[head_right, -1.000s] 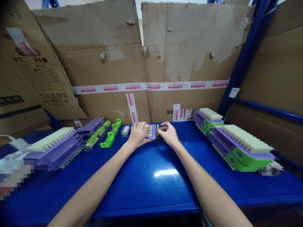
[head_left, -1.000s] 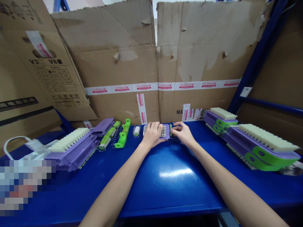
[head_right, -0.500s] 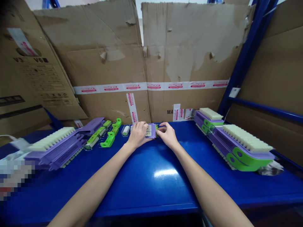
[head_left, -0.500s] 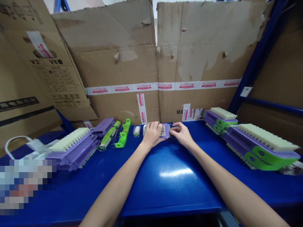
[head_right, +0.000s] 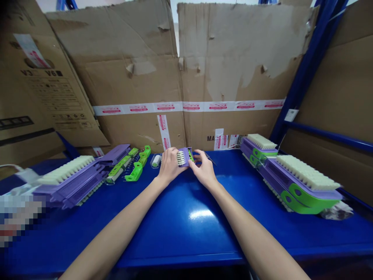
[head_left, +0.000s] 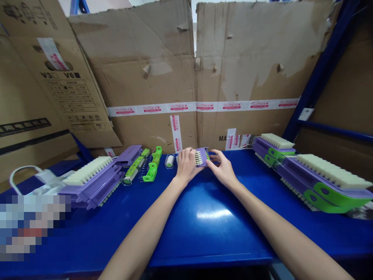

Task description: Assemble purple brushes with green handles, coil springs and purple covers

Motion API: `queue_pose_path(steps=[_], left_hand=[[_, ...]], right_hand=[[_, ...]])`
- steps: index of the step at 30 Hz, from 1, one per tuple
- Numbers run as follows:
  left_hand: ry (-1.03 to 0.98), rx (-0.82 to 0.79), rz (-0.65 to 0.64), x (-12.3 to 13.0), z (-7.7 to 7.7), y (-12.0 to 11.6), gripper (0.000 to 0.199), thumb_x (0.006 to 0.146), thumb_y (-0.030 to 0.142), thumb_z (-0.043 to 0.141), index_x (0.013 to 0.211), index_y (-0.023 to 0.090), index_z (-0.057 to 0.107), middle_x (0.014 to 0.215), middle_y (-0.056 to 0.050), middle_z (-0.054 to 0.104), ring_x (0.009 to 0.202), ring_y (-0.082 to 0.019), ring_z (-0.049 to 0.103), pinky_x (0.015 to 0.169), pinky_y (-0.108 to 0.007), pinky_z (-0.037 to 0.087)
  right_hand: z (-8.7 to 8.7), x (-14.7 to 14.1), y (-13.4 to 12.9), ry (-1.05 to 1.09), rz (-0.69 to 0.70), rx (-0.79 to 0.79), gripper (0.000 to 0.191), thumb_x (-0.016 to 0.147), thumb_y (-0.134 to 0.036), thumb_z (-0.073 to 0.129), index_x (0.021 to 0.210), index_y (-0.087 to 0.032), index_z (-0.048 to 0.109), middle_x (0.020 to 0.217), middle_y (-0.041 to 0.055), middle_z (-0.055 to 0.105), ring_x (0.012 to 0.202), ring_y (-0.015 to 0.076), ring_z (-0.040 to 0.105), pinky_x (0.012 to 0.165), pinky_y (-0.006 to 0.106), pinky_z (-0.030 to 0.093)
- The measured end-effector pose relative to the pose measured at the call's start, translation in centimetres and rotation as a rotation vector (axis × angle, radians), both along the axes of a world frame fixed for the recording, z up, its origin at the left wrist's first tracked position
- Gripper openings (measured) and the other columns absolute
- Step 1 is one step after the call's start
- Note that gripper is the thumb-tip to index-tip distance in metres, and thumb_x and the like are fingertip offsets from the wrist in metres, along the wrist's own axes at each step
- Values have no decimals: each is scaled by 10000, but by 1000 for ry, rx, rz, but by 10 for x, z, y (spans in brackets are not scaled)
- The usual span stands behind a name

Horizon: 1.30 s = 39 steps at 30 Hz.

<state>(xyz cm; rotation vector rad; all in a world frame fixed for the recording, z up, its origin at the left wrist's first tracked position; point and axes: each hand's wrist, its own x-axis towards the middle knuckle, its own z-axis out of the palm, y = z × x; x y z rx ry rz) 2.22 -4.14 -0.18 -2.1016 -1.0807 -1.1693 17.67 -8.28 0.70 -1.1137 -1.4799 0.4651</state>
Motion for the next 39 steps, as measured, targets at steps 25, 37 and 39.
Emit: queue_pose_path(steps=[25,37,39], left_hand=[[-167,-284,-268,9,1,-5,769,687,341,695,1271,181,221,1184,-148,440,1129,-282,468,925,-425,422],[19,-271,315,-36,6,14,381,786,285,501,1124,112,487,1082,-183,512,1026,-327,491,851,-461,403],[15,-299,414,-39,3,15,369,790,303,507,1091,91,505,1071,-206,510,1025,-344,488,824,-459,407]], right_hand=[[11,9,-3,21,-201,380,278,796,-297,580,1067,-236,577,982,58,516,900,182,571,751,334,568],[8,15,3,-100,-276,408,601,721,-337,676,1259,-214,438,1127,111,521,955,213,580,851,394,515],[3,15,9,-110,-183,288,782,671,-342,714,1342,-198,339,1109,110,566,953,222,595,860,404,507]])
